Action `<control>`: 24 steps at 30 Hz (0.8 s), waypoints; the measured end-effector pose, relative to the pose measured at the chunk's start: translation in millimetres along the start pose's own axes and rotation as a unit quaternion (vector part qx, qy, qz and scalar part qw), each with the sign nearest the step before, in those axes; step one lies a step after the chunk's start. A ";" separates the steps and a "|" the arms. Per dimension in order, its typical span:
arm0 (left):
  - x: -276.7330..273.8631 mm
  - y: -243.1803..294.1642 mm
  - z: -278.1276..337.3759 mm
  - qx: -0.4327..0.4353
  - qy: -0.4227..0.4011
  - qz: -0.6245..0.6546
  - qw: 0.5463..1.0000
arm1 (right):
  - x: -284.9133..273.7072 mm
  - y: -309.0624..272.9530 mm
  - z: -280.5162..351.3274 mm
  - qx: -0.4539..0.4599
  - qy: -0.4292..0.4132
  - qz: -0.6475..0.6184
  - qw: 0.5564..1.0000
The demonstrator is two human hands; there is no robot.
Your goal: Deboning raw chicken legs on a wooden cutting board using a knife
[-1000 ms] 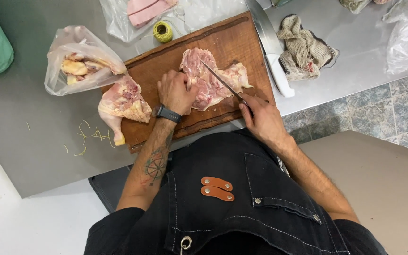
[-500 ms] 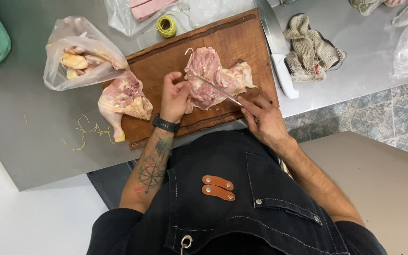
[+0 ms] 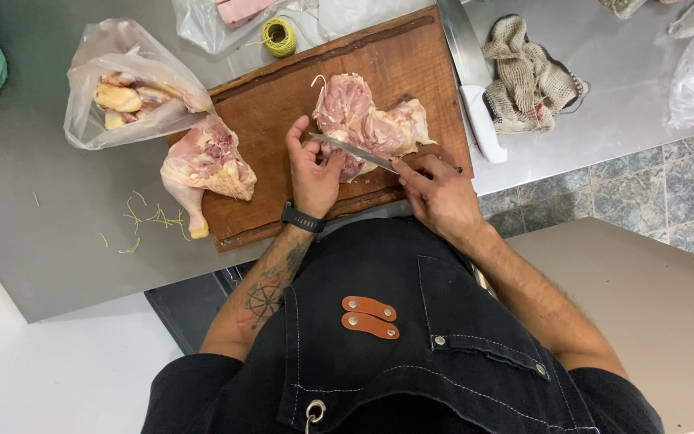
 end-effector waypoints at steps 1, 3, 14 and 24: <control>3.1 6.2 2.0 0.000 -0.001 0.000 1.000 | 3.3 2.5 -0.4 0.001 0.001 0.001 1.000; 6.0 20.3 6.8 0.029 0.022 -0.025 0.999 | 10.6 5.3 -1.5 -0.020 0.012 0.019 1.000; -7.4 -1.5 1.1 -0.041 0.082 0.003 0.996 | 21.1 -4.6 -15.8 -0.037 0.021 0.024 0.999; -0.6 11.1 4.8 -0.061 0.063 -0.021 0.996 | 54.9 7.9 -34.0 -0.050 0.014 0.015 0.999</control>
Point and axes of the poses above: each hand's wrist, its own z-axis away from the middle knuckle, its own x-axis out of the palm, y = z × x, the point moved 3 cm from there along -z, towards the middle knuckle, and after that the axes turned 12 degrees about -z, right-handed, at the moved point
